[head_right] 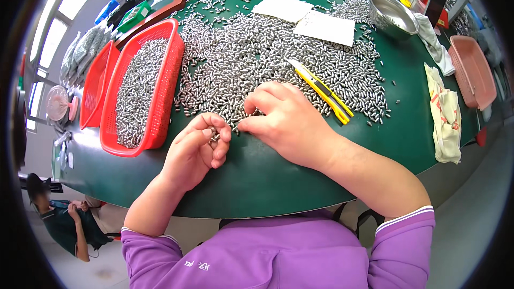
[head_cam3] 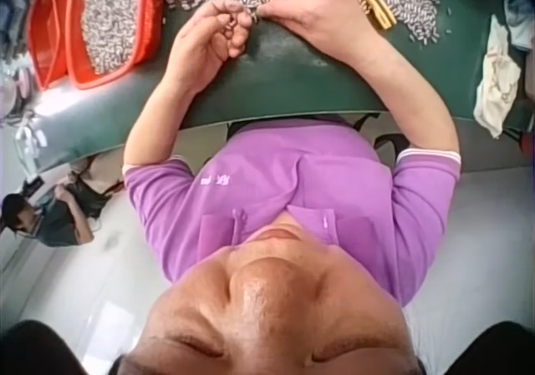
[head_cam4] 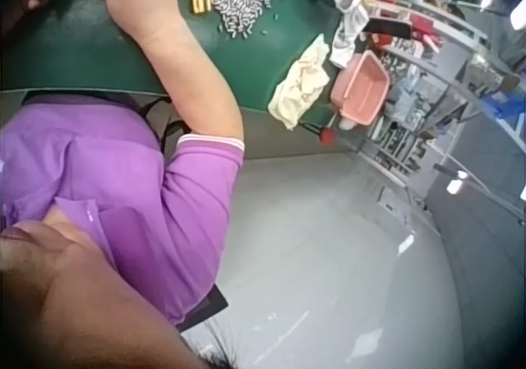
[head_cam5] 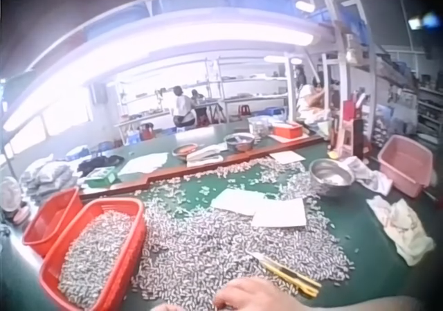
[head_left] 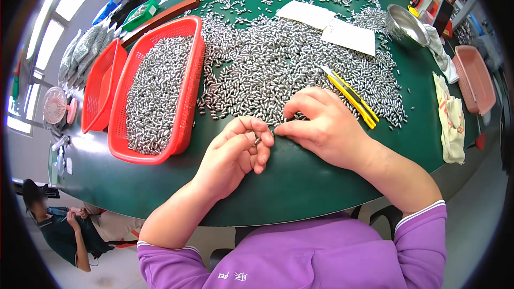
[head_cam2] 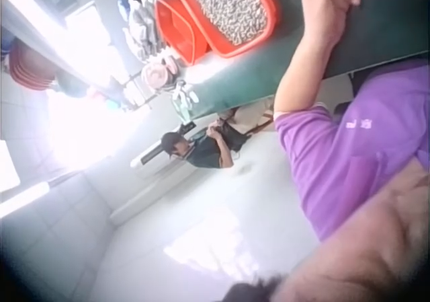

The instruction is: Sorting and inspecting small metal precision components on a workbench using a precision tool.

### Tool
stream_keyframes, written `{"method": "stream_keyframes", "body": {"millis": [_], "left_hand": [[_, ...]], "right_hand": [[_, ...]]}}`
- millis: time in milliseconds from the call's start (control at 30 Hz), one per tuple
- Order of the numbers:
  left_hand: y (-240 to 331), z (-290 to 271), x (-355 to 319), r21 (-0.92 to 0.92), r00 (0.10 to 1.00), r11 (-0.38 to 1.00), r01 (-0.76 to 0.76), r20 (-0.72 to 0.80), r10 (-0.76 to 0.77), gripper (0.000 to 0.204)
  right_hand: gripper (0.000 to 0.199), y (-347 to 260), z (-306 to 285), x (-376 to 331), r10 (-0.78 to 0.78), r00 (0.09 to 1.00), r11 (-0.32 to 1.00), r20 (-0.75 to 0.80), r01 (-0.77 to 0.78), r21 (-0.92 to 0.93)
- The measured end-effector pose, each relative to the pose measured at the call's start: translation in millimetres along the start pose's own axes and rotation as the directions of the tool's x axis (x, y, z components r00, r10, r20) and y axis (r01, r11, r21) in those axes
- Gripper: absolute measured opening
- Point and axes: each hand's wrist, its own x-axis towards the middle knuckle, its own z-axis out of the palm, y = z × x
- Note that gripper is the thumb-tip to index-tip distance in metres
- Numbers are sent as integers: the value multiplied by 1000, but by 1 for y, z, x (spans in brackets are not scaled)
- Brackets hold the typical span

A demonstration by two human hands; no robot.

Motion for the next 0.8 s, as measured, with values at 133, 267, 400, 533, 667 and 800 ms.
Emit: {"method": "stream_keyframes", "body": {"millis": [133,267,400,533,667,800], "left_hand": [[0,0,0,2,999,1000,-7,-33,7,18],[0,-1,0,26,1000,1000,3,-12,-3,16],[0,1,0,32,999,999,11,-38,-10,15],[0,-1,-1,45,998,997,68,3,-68,12],[0,3,-2,96,980,981,166,92,-175,12],[1,2,-4,114,978,979,170,104,-182,13]], "right_hand": [[16,-6,-3,2,43,997,999,59,-44,23],[14,-8,-3,1,44,998,998,45,-46,44],[14,-8,-1,0,69,995,995,65,-73,70],[13,-6,-2,1,103,995,983,17,-104,152],[11,-8,-7,6,163,987,909,-6,-148,389],[11,-9,-6,6,156,988,856,10,-140,498]]}}
